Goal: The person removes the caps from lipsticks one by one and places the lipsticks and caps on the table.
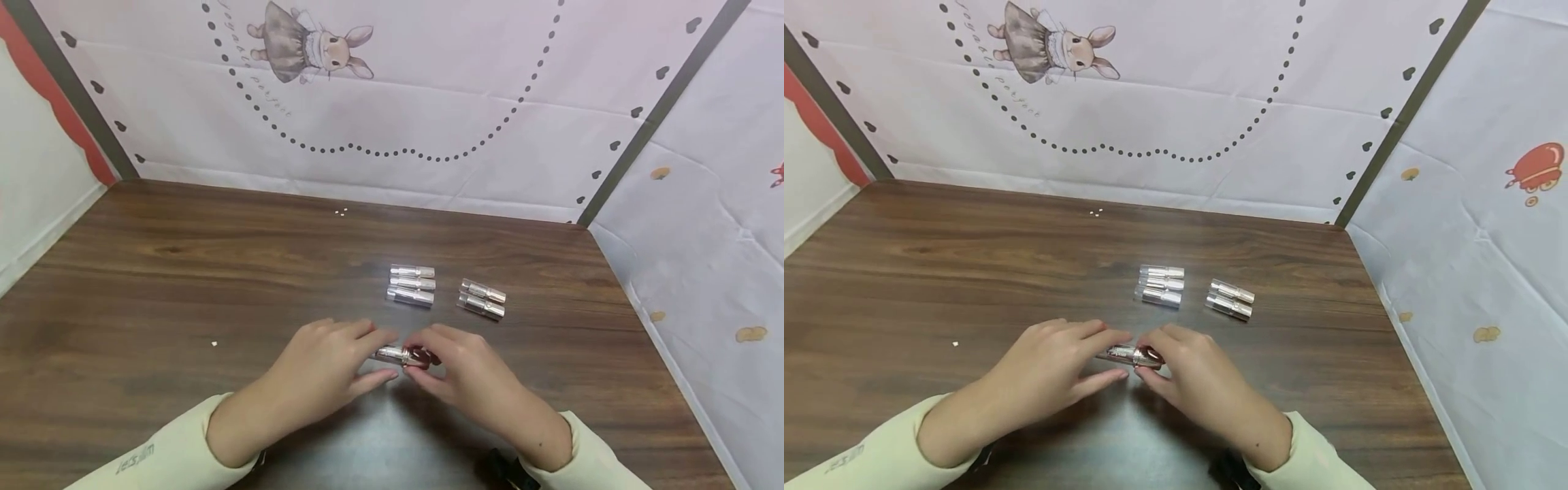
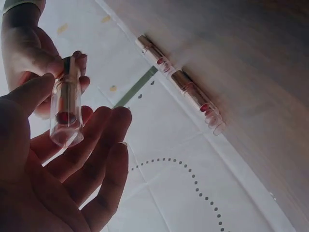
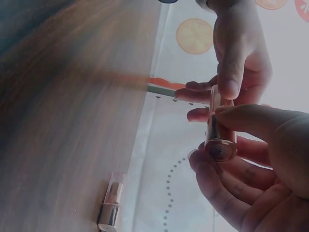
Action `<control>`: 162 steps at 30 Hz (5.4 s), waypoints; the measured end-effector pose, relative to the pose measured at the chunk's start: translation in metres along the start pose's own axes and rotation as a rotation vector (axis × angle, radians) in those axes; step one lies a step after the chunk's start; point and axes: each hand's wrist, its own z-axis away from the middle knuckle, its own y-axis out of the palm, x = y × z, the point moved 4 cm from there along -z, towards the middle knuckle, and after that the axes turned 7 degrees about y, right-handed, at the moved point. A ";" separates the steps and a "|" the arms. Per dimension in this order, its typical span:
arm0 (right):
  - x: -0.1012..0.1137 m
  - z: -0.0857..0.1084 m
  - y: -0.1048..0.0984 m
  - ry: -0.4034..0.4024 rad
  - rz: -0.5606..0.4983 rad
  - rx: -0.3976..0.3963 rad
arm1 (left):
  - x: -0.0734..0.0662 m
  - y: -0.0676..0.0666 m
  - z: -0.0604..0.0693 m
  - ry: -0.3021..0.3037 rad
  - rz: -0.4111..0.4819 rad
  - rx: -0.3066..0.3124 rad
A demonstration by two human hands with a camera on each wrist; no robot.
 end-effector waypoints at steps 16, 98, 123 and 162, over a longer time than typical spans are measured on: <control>-0.004 0.005 0.006 0.026 0.035 -0.003 | -0.002 0.006 -0.001 -0.052 0.000 0.044; -0.064 -0.048 0.032 0.293 0.078 0.294 | 0.054 0.030 -0.023 -0.316 0.179 0.341; -0.074 -0.053 0.045 0.301 0.069 0.355 | 0.063 0.053 -0.024 -0.376 0.382 0.456; -0.078 -0.044 0.024 0.368 0.061 0.368 | 0.059 0.064 -0.021 -0.323 0.177 0.494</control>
